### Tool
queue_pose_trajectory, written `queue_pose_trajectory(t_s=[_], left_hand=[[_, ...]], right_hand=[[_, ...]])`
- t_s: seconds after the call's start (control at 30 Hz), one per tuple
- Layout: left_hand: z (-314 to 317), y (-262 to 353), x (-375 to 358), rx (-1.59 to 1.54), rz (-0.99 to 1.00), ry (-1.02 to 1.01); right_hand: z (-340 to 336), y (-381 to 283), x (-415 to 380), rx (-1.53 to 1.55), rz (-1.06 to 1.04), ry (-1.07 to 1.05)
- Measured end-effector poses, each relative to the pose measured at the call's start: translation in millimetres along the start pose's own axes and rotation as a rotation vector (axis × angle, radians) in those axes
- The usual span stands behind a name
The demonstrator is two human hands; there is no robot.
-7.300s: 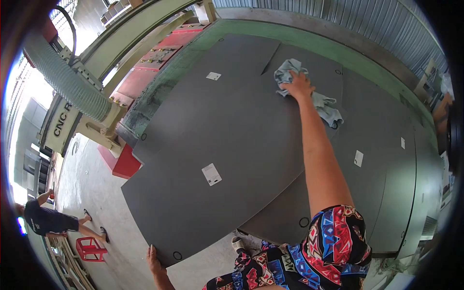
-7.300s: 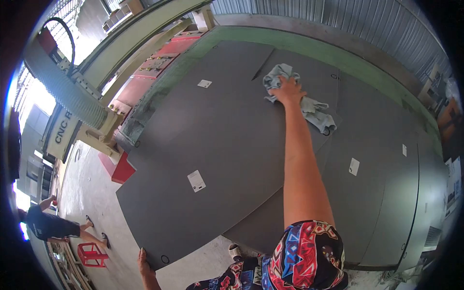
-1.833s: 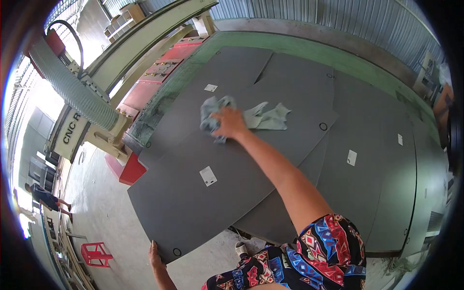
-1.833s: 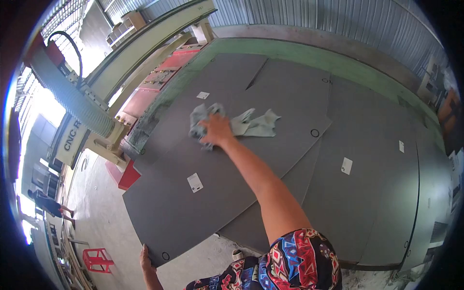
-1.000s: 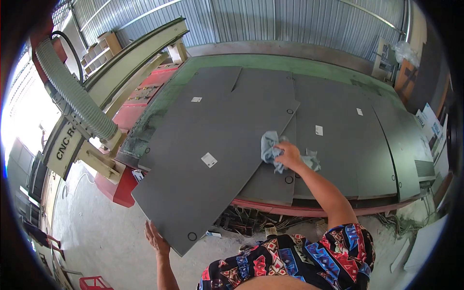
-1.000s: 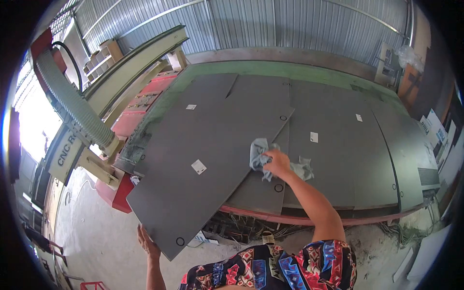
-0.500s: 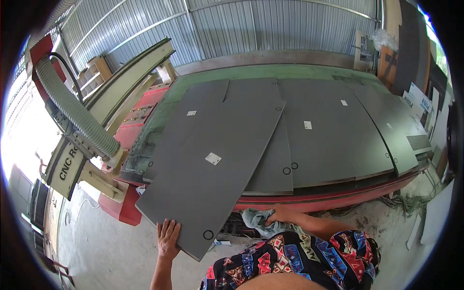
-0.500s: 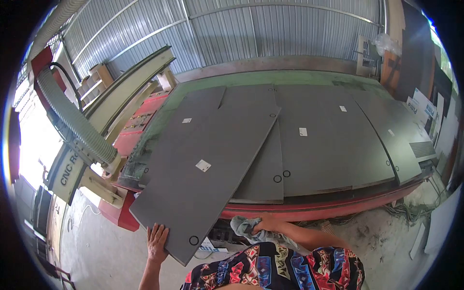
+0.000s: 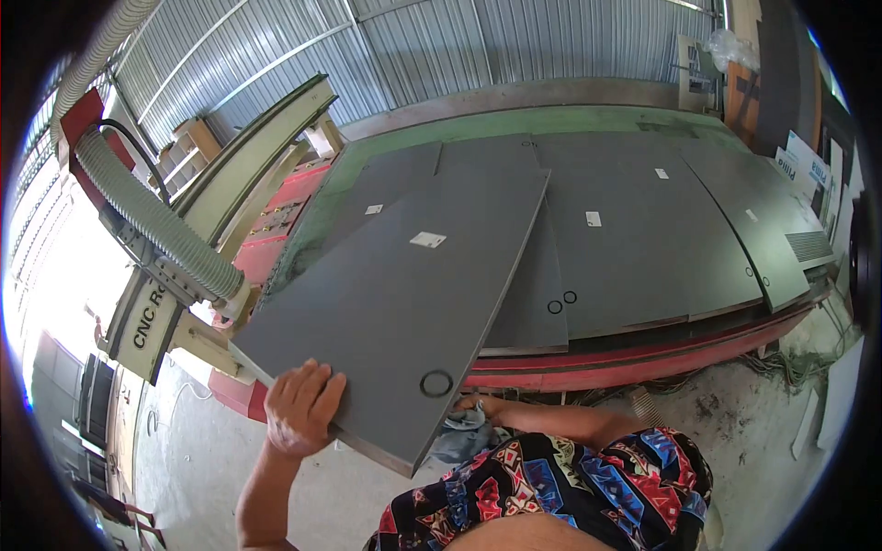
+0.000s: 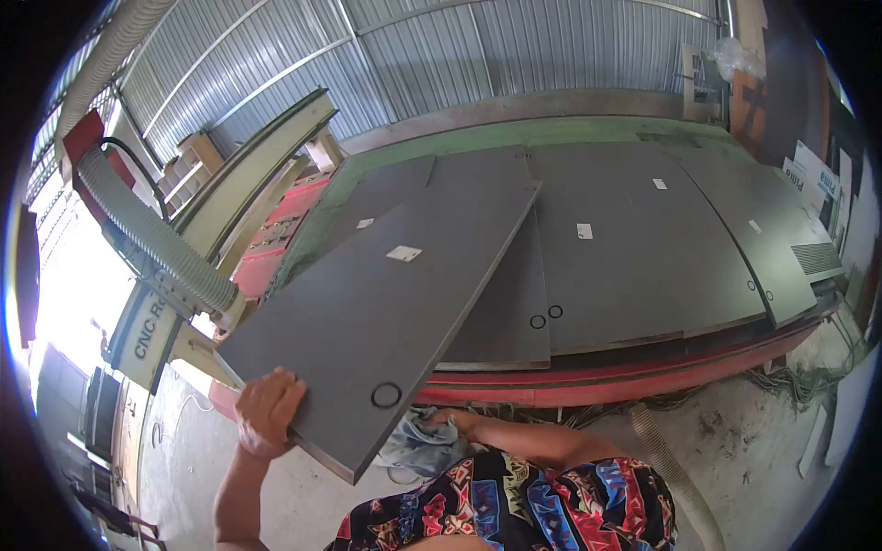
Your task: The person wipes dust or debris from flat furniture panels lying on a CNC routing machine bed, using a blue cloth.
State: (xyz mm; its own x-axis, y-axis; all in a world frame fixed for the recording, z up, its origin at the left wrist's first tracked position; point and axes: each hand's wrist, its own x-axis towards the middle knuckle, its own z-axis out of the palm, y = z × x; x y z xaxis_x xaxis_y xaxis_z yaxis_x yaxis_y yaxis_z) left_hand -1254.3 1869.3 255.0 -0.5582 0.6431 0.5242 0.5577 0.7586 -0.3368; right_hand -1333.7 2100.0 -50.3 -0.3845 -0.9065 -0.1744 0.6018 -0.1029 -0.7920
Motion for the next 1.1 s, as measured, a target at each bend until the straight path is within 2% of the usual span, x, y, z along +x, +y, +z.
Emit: queue_pose_trajectory(t_s=[0.07, 0.17, 0.33, 0.5, 0.63, 0.7, 0.8, 0.9, 1.0, 1.03, 1.1], left_hand=[[-12.6, -6.4, 29.6, -0.004, 0.038, 0.051], [-38.6, -10.1, 79.2, -0.015, 0.034, -0.004], [-54.7, -13.1, 158.1, 0.029, 0.115, 0.102], [-65.4, 9.7, 226.4, 0.020, -0.024, 0.036], [-61.4, 25.3, 263.6, 0.015, 0.026, 0.142], [-60.9, 32.5, 279.1, 0.043, -0.009, 0.134], [-68.0, 34.5, 292.0, 0.038, -0.074, 0.106], [-68.2, 25.7, 298.8, 0.036, -0.118, 0.120], [-64.0, 23.7, 301.8, 0.072, -0.153, 0.174], [-64.0, 24.1, 301.4, 0.087, -0.168, 0.195], [-69.1, 22.8, 304.1, 0.035, -0.240, 0.113]], right_hand=[[13.4, -11.4, 13.7, 0.167, -0.028, -0.057], [40.8, -41.8, 35.8, 0.443, -0.076, -0.177], [81.8, -111.7, 60.4, 0.732, -0.196, -0.415], [113.5, -162.9, 54.5, 0.752, -0.354, -0.776], [123.3, -184.9, 77.5, 0.711, -0.402, -0.810], [130.4, -201.1, 74.8, 0.733, -0.387, -0.794], [130.6, -226.3, 87.9, 0.812, -0.425, -1.037], [131.9, -252.0, 93.1, 0.740, -0.562, -0.816], [135.7, -274.0, 102.2, 0.719, -0.647, -0.787], [138.1, -278.3, 105.9, 0.740, -0.646, -0.896], [143.4, -284.1, 114.1, 0.783, -0.641, -1.112]])
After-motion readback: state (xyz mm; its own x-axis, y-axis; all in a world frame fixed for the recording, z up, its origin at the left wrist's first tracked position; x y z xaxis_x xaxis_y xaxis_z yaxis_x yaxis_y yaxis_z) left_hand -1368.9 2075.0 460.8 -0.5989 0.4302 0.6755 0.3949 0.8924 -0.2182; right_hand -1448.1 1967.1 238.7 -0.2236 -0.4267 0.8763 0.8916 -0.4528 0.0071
